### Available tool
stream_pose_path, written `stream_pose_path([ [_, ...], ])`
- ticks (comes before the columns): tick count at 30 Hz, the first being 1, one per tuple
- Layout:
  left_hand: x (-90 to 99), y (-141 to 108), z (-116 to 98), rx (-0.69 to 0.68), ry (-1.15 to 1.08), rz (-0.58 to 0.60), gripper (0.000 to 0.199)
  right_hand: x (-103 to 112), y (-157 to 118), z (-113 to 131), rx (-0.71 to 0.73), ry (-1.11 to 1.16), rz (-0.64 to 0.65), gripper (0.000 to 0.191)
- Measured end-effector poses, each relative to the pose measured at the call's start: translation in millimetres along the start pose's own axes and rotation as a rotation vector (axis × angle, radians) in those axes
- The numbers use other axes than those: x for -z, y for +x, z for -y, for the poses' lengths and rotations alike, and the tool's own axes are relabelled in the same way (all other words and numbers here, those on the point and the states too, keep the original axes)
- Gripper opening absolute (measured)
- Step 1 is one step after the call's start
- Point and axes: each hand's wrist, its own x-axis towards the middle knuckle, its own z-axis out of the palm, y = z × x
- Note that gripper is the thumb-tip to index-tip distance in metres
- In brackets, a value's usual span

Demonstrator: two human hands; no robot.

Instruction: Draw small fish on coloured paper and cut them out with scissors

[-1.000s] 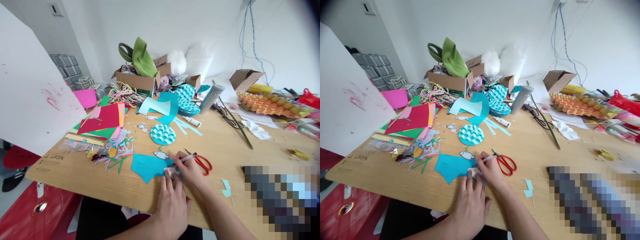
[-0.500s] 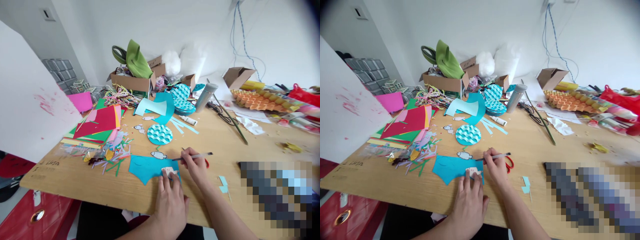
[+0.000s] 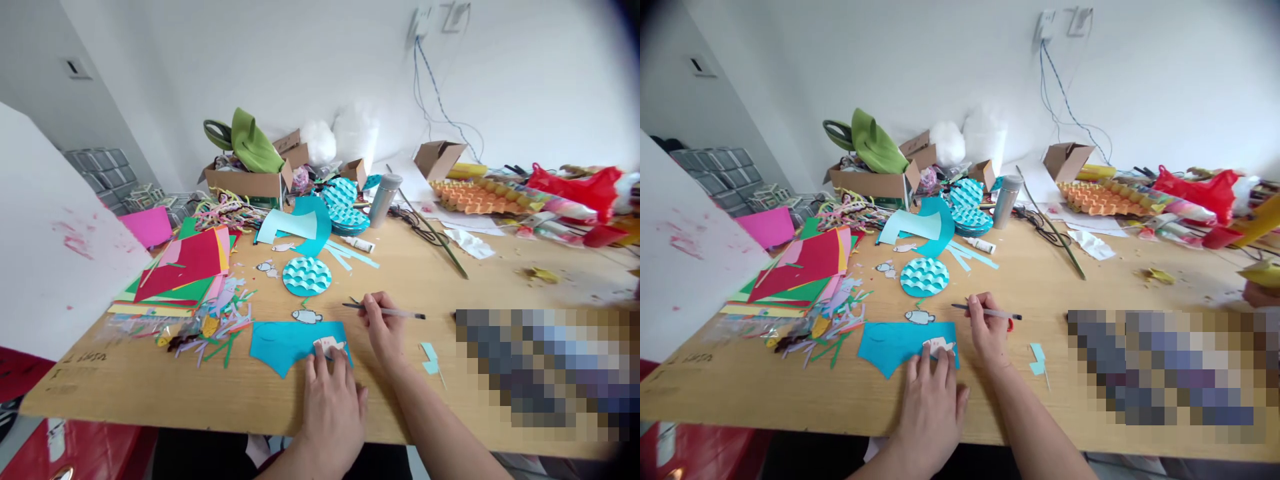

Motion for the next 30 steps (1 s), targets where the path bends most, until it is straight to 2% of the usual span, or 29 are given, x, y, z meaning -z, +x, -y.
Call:
stream_pose_path([
  [8,-4.9,-2.9,3.9,-0.007,-0.031,-0.057,0.048,-2.1,-2.7,-5.0,0.064,-0.085,0.065,0.031],
  [13,-7.0,-8.3,10.1,-0.017,-0.052,-0.083,0.044,-2.7,-1.5,0.1,0.054,-0.049,0.136,0.039],
  [17,-4.6,-10.1,10.8,-0.017,-0.052,-0.062,0.042,-4.0,-2.0,2.0,0.039,-0.119,0.269,0.038],
  [23,0.7,-10.1,10.3,-0.016,-0.080,-0.040,0.045,-8.8,-9.0,1.1,0.210,-0.301,0.471,0.028],
  [26,0.7,-10.9,11.2,-0.004,-0.084,-0.051,0.045,-4.2,-5.1,1.4,0.214,-0.304,0.566,0.025],
  [30,-0.5,-12.0,11.5,-0.024,-0.100,-0.092,0.043,8.4,4.0,5.8,0.234,-0.336,0.799,0.019],
])
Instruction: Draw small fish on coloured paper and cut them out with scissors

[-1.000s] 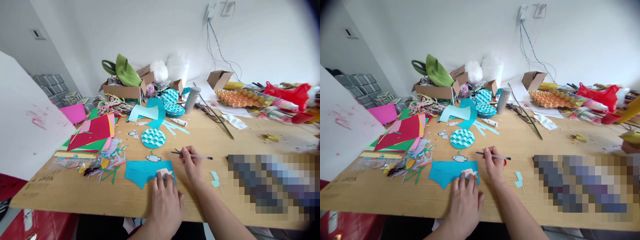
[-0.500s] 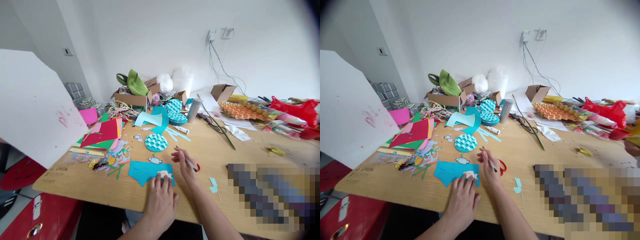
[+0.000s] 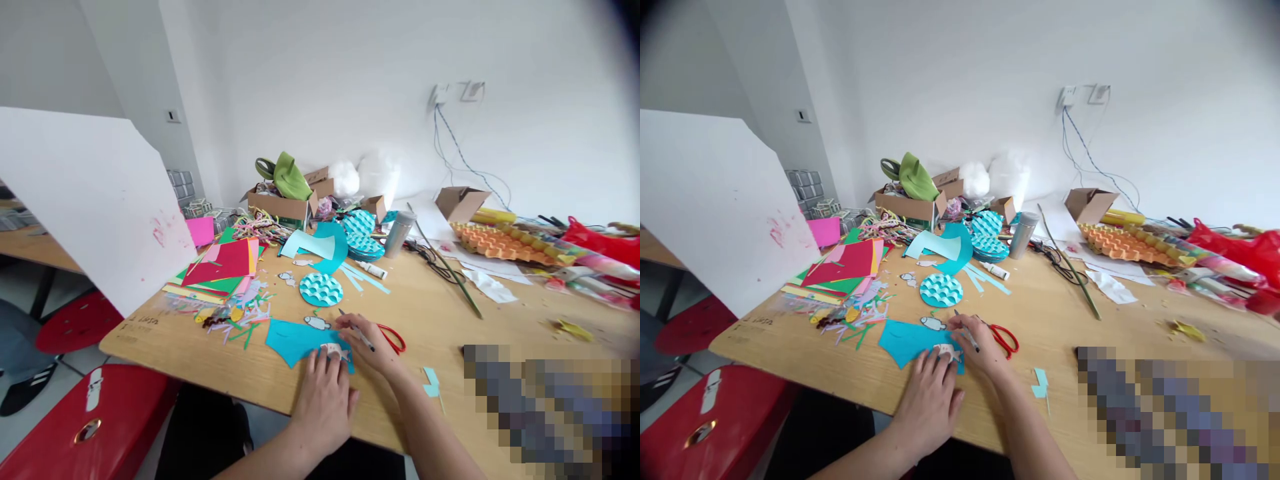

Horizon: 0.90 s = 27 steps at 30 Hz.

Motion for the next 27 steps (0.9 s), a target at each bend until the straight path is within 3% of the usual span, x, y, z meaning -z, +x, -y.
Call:
stream_pose_path([
  [4,3.8,-1.8,0.5,-0.026,-0.082,-0.081,0.029,8.2,-5.2,14.9,0.033,-0.176,0.163,0.020],
  [9,20.5,-9.2,13.2,-0.008,-0.225,-0.148,0.017,1.9,-7.7,30.6,-0.028,-0.315,0.224,0.026],
  [15,39.9,-22.9,48.7,-0.024,-0.248,-0.238,0.019,-0.8,-1.7,26.4,-0.047,-0.351,0.276,0.029],
  [22,54.1,-25.7,91.1,0.006,-0.190,-0.405,0.019,-0.3,4.2,40.0,-0.100,-0.397,0.334,0.036],
  [27,55.5,-25.0,118.2,0.061,-0.203,-0.439,0.016,10.6,20.7,44.5,-0.067,-0.209,0.334,0.016],
])
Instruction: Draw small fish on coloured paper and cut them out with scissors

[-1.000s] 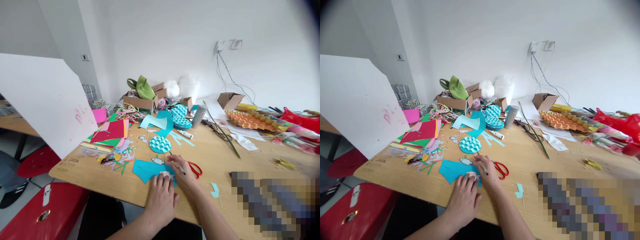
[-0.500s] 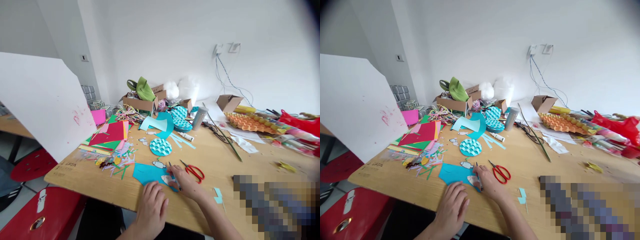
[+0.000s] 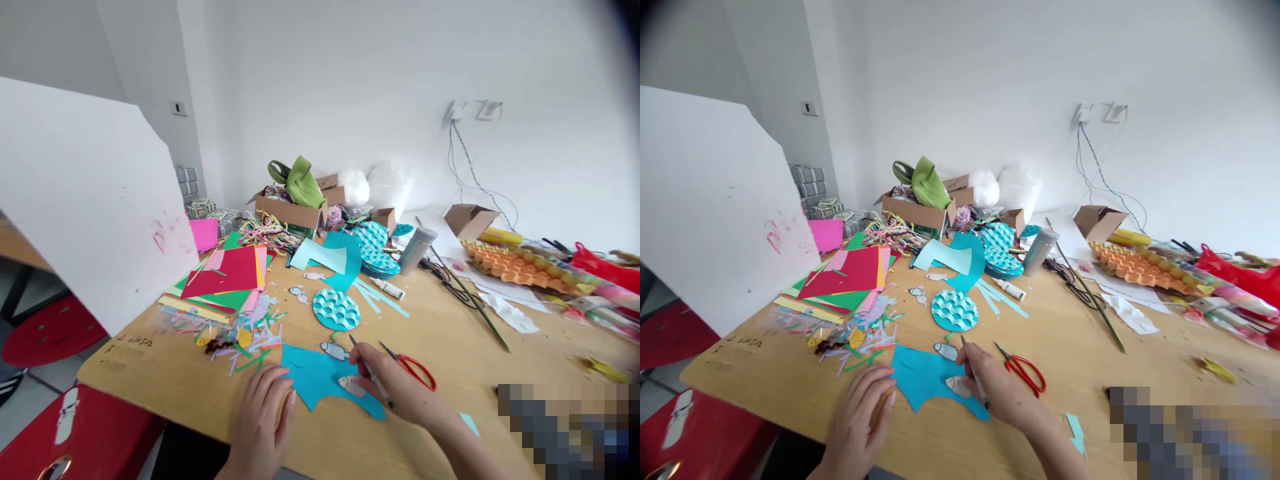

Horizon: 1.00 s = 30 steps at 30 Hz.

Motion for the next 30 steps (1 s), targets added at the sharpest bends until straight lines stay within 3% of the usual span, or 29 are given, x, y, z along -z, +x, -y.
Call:
stream_pose_path([
  [3,-3.8,-3.6,12.3,-0.004,0.029,0.000,0.014,24.8,40.9,0.7,0.094,0.022,-0.081,0.004],
  [7,-10.2,-10.1,22.7,-0.066,0.065,0.026,0.016,48.8,133.9,-5.7,0.073,-0.060,-0.283,0.008],
  [10,-10.9,-10.6,24.2,-0.049,0.096,0.044,0.015,49.4,195.5,-14.4,0.035,-0.078,-0.335,0.015],
  [13,-8.6,-7.6,20.4,-0.009,0.103,0.045,0.014,44.5,217.8,-18.9,0.022,-0.097,-0.368,0.017],
  [16,-6.2,-5.1,14.9,0.030,0.078,0.048,0.015,41.5,193.0,-17.4,0.033,-0.108,-0.387,0.013],
  [20,-4.4,-5.2,10.5,0.053,0.029,0.080,0.012,28.4,115.2,-9.6,0.045,-0.118,-0.340,0.007],
  [24,-3.6,-6.0,9.6,0.044,-0.005,0.128,0.012,-3.6,48.6,-4.0,-0.048,-0.143,-0.302,0.015],
  [27,-3.4,-5.7,9.8,0.028,-0.003,0.135,0.011,-25.0,31.4,-4.5,-0.108,-0.210,-0.251,0.008],
  [30,-3.8,-5.2,9.9,0.019,0.010,0.117,0.010,-34.7,35.2,-8.4,-0.137,-0.232,-0.233,0.012],
])
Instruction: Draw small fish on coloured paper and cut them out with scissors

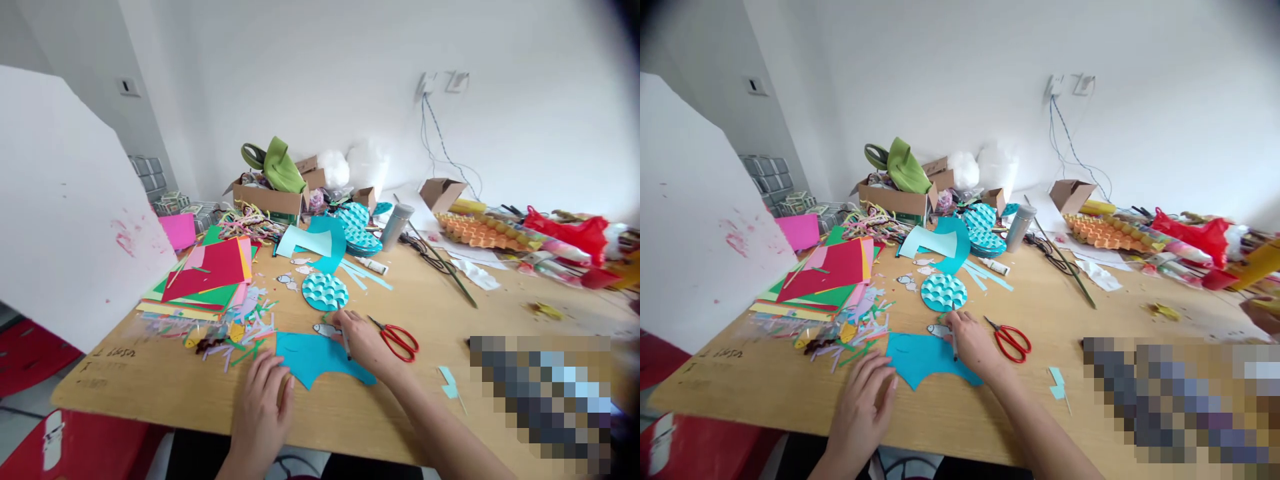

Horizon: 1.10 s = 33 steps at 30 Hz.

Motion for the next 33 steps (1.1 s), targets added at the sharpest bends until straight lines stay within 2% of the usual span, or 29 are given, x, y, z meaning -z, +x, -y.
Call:
stream_pose_path([
  [6,-0.9,0.3,-0.7,0.014,0.040,-0.030,0.013,-6.0,15.5,-10.4,0.001,0.056,0.005,0.023],
  [14,-3.0,-1.6,0.4,0.020,0.049,-0.008,0.014,-12.2,17.2,-11.9,-0.019,0.189,-0.071,0.023],
  [20,-1.9,-1.3,3.1,0.005,0.042,-0.013,0.013,2.4,19.9,-19.8,-0.058,0.338,-0.160,0.015],
  [24,0.7,8.5,-2.3,-0.003,0.004,-0.013,0.013,18.0,6.0,-31.9,0.001,0.545,-0.070,0.010],
  [27,-4.1,21.1,-11.7,-0.030,-0.059,0.012,0.013,20.1,-7.0,-37.7,0.038,0.685,0.003,0.011],
  [33,-28.0,37.9,-30.9,-0.046,-0.110,0.093,0.017,8.5,-13.2,-34.6,-0.018,0.656,0.014,0.009],
])
